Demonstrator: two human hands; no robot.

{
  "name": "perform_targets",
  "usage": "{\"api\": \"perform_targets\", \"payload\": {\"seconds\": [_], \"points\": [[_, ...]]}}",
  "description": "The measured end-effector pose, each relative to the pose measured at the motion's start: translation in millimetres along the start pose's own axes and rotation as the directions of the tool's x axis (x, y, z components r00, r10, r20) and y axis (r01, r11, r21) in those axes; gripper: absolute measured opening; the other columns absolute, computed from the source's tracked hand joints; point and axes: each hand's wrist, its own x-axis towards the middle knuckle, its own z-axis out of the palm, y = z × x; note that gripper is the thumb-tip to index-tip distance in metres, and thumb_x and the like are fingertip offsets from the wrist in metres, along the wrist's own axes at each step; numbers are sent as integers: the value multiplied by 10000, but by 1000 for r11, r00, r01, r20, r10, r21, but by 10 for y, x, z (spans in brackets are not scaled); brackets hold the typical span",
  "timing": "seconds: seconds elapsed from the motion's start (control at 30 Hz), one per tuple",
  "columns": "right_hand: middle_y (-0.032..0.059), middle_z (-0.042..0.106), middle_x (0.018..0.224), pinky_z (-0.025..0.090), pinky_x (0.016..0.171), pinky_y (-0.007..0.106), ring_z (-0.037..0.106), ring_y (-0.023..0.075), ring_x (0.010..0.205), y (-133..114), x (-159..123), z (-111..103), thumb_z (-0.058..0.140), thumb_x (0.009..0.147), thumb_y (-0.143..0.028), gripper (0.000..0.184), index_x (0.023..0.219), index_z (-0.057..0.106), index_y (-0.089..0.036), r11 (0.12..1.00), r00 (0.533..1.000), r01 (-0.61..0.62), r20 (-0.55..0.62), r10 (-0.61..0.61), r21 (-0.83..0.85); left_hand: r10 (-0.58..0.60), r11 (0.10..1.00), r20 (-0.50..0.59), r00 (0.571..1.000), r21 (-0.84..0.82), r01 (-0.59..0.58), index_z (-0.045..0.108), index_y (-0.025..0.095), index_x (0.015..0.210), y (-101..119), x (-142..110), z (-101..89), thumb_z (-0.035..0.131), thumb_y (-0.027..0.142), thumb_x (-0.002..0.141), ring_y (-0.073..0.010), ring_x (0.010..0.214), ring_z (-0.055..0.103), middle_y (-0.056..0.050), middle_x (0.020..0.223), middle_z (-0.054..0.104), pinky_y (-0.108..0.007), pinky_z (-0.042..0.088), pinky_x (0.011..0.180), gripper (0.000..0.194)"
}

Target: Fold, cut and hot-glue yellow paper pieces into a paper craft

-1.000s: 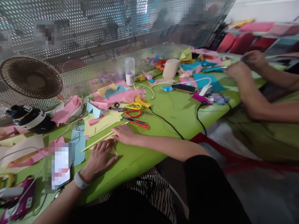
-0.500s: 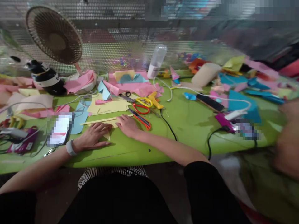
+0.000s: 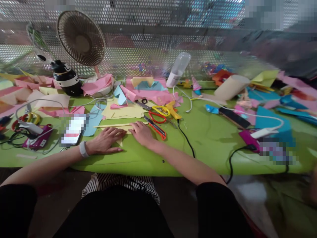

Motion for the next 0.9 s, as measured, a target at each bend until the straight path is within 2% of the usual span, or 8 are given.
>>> {"api": "perform_targets", "payload": {"seconds": [0.2, 0.27, 0.5, 0.73, 0.9], "points": [[120, 666, 1068, 505, 890, 459, 600, 261, 1004, -79, -40, -95, 537, 1003, -364, 295, 1181, 717, -213, 993, 995, 100, -9, -101, -64, 2, 1000, -24, 1000, -15, -3, 492, 135, 1445, -1, -3, -13, 352, 723, 952, -325, 1228, 526, -164, 1411, 570, -461, 396, 1021, 780], [118, 665, 1076, 494, 905, 459, 597, 264, 1014, -87, -47, -104, 515, 1009, -391, 311, 1165, 718, -214, 995, 997, 78, -9, -79, -61, 13, 999, -34, 999, -34, -14, 503, 138, 1434, -6, -6, -11, 365, 702, 962, -320, 1226, 536, -165, 1401, 581, -460, 405, 1018, 749], [92, 629, 927, 470, 866, 425, 571, 247, 921, -93, 12, -95, 499, 978, -558, 419, 858, 671, -195, 997, 998, -64, -18, 64, -30, 39, 999, -56, 998, -34, -41, 552, 113, 1369, -29, -20, 35, 373, 667, 979, -330, 1230, 554, -183, 1413, 580, -463, 435, 994, 701], [87, 623, 960, 452, 876, 417, 557, 251, 972, -104, 50, -65, 539, 948, -586, 425, 813, 649, -198, 993, 994, -107, 5, 107, 45, 45, 999, -56, 997, -8, -45, 568, 115, 1346, -32, -20, 50, 379, 656, 984, -325, 1227, 564, -187, 1408, 583, -461, 446, 993, 678], [80, 625, 974, 454, 881, 412, 560, 241, 977, -99, 66, -68, 540, 946, -574, 418, 804, 636, -193, 987, 991, -131, 13, 130, 91, 37, 999, -47, 998, -18, -38, 531, 136, 1401, -25, -23, 32, 394, 629, 992, -322, 1244, 552, -178, 1414, 578, -461, 439, 1002, 655]]}}
